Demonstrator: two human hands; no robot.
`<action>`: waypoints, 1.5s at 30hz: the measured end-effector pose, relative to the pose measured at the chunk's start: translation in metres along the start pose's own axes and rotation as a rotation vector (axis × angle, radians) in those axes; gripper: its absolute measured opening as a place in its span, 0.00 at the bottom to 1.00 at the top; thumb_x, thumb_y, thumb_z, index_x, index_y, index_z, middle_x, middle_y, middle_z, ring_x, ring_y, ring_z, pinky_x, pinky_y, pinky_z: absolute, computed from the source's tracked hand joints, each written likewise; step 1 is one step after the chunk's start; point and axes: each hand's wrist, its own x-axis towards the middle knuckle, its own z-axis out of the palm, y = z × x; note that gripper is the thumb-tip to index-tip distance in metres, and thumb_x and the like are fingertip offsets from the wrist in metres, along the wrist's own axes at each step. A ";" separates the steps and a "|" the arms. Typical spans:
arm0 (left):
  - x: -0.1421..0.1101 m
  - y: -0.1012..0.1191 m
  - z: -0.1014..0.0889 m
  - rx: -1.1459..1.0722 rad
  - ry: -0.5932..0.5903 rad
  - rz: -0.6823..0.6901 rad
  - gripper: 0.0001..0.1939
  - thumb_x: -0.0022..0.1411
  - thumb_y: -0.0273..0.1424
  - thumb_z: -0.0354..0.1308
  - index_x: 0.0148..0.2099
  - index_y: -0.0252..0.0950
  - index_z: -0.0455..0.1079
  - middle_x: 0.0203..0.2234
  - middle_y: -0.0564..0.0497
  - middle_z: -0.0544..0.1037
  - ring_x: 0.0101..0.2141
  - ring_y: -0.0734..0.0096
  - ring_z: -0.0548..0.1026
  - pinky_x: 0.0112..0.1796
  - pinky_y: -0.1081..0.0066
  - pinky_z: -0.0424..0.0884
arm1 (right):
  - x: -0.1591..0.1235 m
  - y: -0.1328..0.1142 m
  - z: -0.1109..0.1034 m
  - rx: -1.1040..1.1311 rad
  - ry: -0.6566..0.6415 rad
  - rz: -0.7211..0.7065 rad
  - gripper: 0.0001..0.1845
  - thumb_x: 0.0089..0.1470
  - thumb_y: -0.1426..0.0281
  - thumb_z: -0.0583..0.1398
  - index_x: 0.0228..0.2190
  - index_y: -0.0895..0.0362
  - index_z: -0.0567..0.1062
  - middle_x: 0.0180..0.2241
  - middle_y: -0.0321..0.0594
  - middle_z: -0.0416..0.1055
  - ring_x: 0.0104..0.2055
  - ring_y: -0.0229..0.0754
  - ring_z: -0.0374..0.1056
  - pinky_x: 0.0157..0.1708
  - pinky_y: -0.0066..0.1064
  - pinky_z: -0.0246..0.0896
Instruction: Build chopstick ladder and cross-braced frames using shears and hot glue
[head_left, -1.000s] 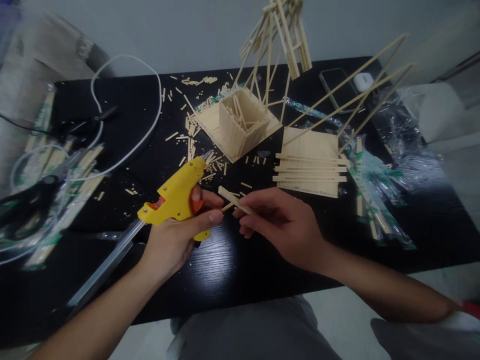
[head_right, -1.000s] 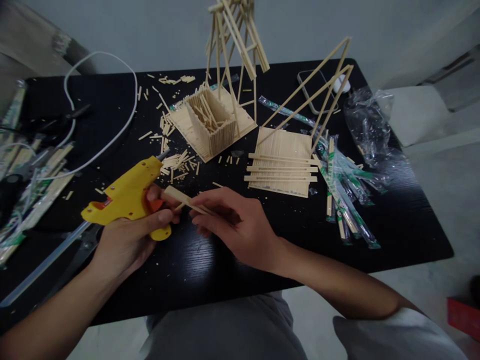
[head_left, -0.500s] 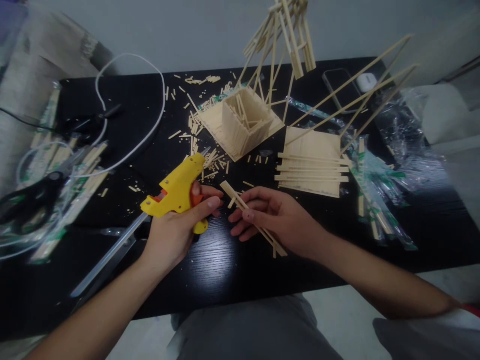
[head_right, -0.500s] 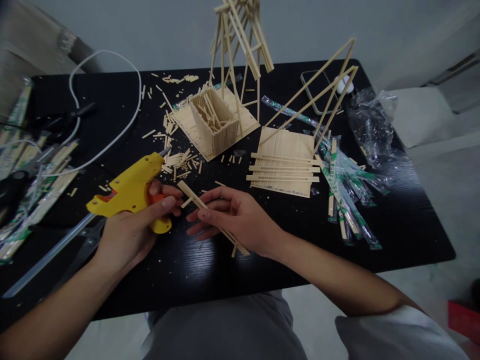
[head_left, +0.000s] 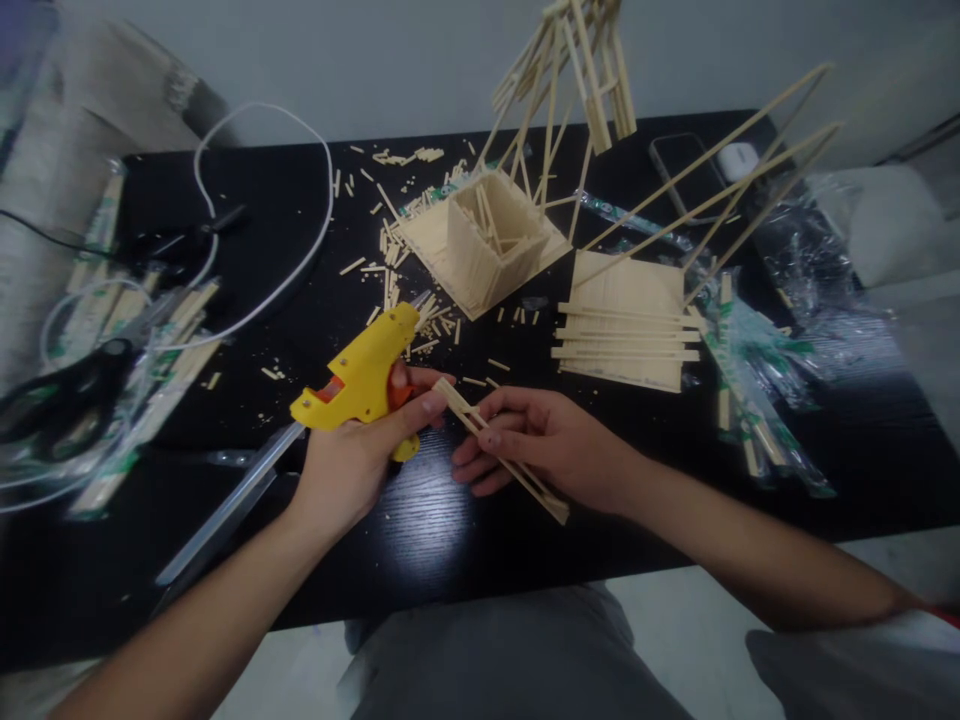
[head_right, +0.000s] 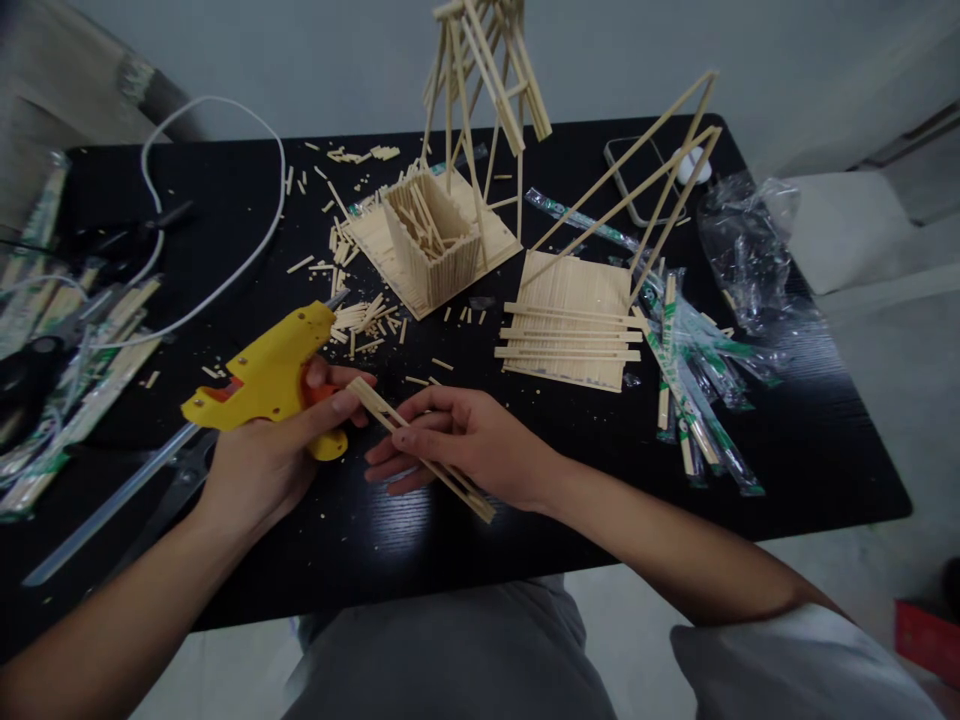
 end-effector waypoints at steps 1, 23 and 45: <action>0.000 0.000 0.000 -0.009 -0.002 -0.010 0.14 0.58 0.31 0.77 0.38 0.40 0.73 0.39 0.56 0.85 0.32 0.77 0.79 0.37 0.77 0.77 | 0.000 0.000 0.000 0.004 -0.007 0.011 0.15 0.57 0.66 0.76 0.38 0.59 0.78 0.35 0.41 0.87 0.38 0.42 0.86 0.40 0.31 0.82; 0.003 0.007 0.005 -0.233 -0.015 -0.180 0.19 0.51 0.27 0.80 0.37 0.36 0.72 0.33 0.54 0.85 0.28 0.78 0.78 0.32 0.79 0.78 | -0.006 -0.005 0.001 -0.028 -0.075 0.083 0.13 0.61 0.65 0.74 0.39 0.60 0.80 0.37 0.43 0.87 0.36 0.43 0.86 0.35 0.30 0.82; 0.002 0.012 0.003 -0.284 -0.080 -0.181 0.24 0.46 0.28 0.82 0.34 0.38 0.68 0.29 0.55 0.80 0.32 0.74 0.82 0.35 0.79 0.81 | -0.003 -0.004 -0.001 -0.213 0.019 -0.086 0.21 0.60 0.53 0.73 0.35 0.59 0.82 0.33 0.40 0.84 0.34 0.39 0.82 0.38 0.30 0.80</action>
